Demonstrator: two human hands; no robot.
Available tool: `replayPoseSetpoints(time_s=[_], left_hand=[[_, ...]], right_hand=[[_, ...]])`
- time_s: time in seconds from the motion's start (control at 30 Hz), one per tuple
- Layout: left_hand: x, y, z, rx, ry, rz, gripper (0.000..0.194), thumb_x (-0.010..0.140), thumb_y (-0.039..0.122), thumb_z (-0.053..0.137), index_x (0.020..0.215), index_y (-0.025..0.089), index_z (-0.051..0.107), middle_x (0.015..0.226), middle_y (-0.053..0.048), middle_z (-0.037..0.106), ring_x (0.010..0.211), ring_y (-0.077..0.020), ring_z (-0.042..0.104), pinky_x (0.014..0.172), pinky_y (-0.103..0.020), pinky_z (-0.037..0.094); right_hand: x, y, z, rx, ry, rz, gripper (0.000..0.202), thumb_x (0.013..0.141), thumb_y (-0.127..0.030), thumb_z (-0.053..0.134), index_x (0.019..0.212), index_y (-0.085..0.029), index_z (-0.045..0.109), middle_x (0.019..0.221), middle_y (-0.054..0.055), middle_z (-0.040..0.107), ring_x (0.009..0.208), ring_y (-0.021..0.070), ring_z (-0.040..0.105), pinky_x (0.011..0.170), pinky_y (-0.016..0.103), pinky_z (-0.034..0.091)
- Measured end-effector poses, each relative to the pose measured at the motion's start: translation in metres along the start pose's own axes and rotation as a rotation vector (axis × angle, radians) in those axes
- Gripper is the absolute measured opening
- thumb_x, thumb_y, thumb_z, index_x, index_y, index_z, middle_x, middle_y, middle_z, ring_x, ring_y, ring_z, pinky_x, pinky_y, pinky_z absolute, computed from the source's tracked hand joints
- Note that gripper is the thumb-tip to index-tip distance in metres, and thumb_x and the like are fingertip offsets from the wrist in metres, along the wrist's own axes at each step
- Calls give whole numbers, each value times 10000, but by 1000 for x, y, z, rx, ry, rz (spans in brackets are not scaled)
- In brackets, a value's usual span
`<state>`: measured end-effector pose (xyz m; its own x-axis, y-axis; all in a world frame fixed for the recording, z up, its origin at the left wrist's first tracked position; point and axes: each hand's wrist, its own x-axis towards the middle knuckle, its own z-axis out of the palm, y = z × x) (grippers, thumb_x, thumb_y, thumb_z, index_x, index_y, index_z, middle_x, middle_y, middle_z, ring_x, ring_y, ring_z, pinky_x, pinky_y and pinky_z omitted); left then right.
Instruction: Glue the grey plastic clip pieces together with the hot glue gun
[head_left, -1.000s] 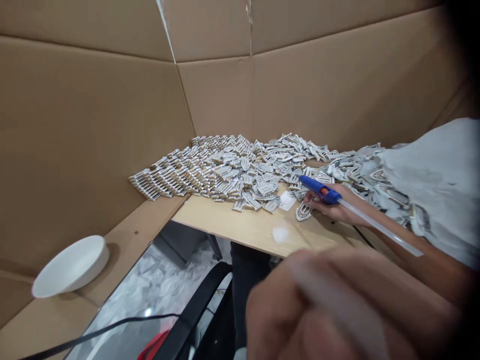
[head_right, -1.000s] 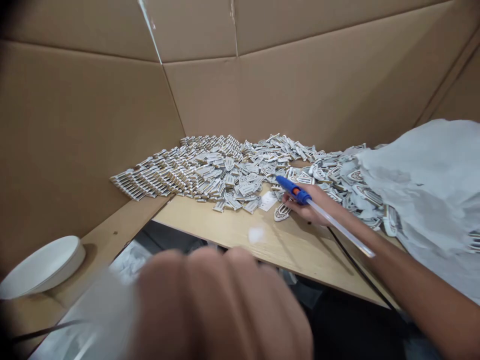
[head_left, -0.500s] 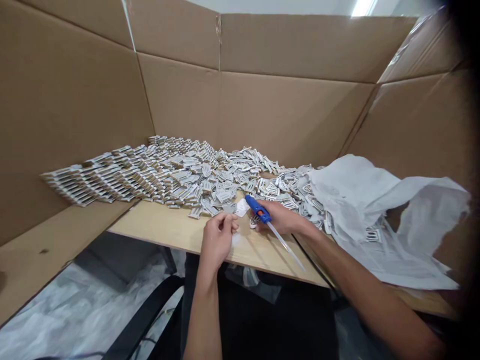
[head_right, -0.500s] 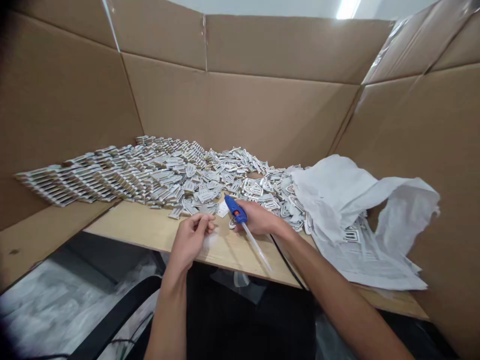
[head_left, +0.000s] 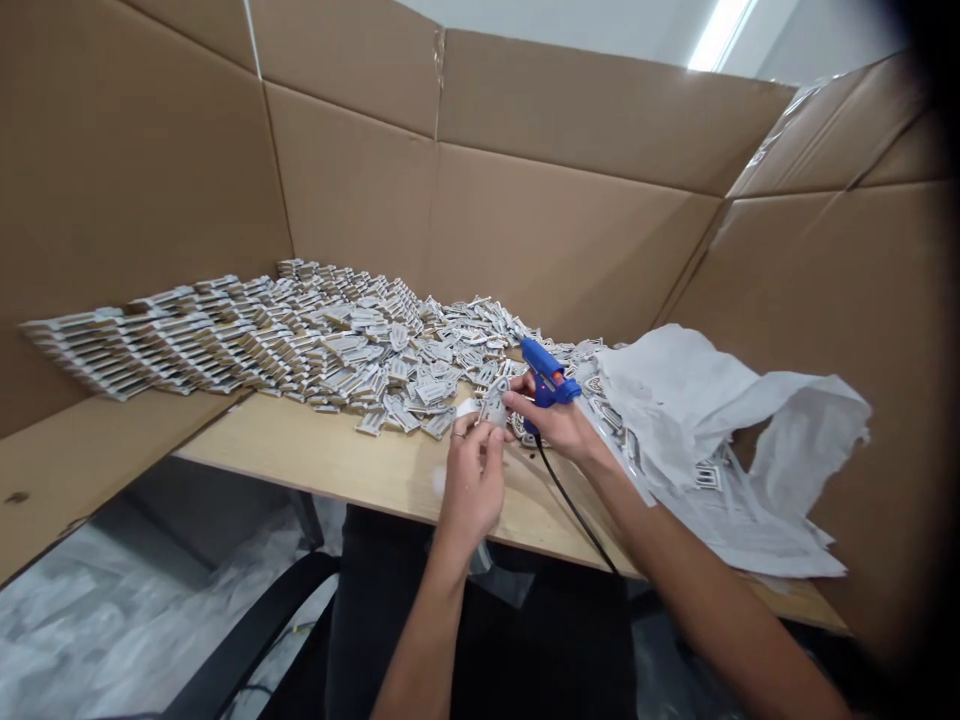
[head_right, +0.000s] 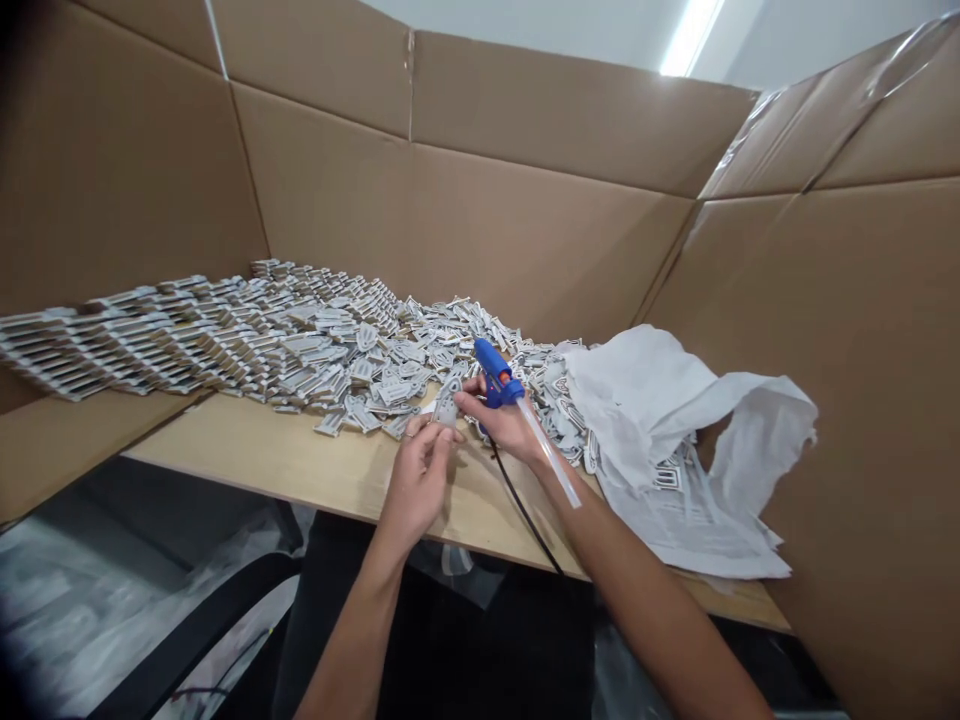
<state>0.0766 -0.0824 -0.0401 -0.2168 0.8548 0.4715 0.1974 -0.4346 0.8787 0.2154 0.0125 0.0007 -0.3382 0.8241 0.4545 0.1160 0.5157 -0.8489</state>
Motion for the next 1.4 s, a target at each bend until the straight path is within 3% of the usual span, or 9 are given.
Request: replayPoseSetpoints(time_s=[0.13, 0.27, 0.4, 0.57, 0.8, 0.97, 1.07, 1.17, 1.4], left_hand=[[0, -2, 2, -128, -29, -79, 354, 1049, 380, 480, 860, 171, 694, 869, -57, 615, 752, -180, 629, 714, -295, 521], [1, -4, -1, -169, -10, -104, 343, 1024, 389, 518, 853, 159, 705, 858, -62, 628, 704, -169, 638, 628, -268, 504], [1, -5, -4, -149, -9, -125, 341, 1027, 380, 495, 868, 157, 697, 819, -63, 651, 688, -168, 643, 633, -267, 495], [2, -4, -8, -28, -38, -79, 297, 1012, 329, 506, 849, 172, 697, 798, -55, 663, 728, -178, 646, 706, -279, 488], [1, -3, -6, -46, 59, -112, 223, 965, 323, 586, 862, 178, 721, 842, -57, 705, 764, -195, 672, 717, -285, 500], [-1, 0, -6, 15, 188, -111, 229, 956, 310, 608, 841, 170, 747, 831, -54, 705, 740, -182, 657, 695, -275, 477], [-1, 2, -8, 40, 198, -95, 227, 956, 299, 612, 850, 170, 765, 852, -61, 702, 761, -185, 653, 691, -273, 467], [-1, 3, -9, 39, 184, -95, 231, 965, 299, 608, 866, 172, 774, 866, -67, 695, 777, -194, 654, 689, -279, 465], [-2, 1, -9, 7, 158, -138, 200, 935, 288, 653, 857, 172, 796, 843, -64, 717, 771, -193, 665, 707, -272, 472]], right_hand=[[-4, -7, 5, 14, -32, 16, 370, 817, -508, 811, 874, -218, 589, 848, 5, 656, 649, 145, 618, 627, 310, 509], [-7, -7, 6, -26, 16, -32, 352, 864, -491, 792, 848, -223, 564, 819, -15, 619, 565, 99, 493, 524, 275, 407], [-9, -13, 5, -15, -12, -87, 335, 880, -452, 791, 827, -226, 549, 843, -2, 629, 681, 127, 535, 600, 277, 439], [-13, -21, 7, 12, -172, -63, 289, 850, -442, 824, 921, -216, 658, 942, 36, 681, 715, 141, 566, 607, 289, 442], [-8, -13, 5, 15, -83, -13, 362, 828, -470, 830, 812, -232, 558, 812, -11, 591, 622, 121, 461, 567, 294, 392], [-7, -17, 1, -6, -139, -44, 432, 832, -473, 810, 745, -243, 454, 809, -8, 578, 800, 171, 560, 769, 340, 470], [-9, -16, -1, -61, -232, -88, 271, 876, -473, 765, 934, -247, 626, 1011, 50, 660, 1045, 235, 599, 918, 396, 484], [-10, -12, -1, -86, -207, -114, 405, 888, -505, 756, 1212, -287, 651, 1111, 61, 678, 972, 233, 598, 881, 416, 506], [-10, -10, 4, -70, -167, -41, 349, 876, -554, 761, 871, -229, 633, 872, 19, 653, 695, 148, 514, 664, 319, 463]])
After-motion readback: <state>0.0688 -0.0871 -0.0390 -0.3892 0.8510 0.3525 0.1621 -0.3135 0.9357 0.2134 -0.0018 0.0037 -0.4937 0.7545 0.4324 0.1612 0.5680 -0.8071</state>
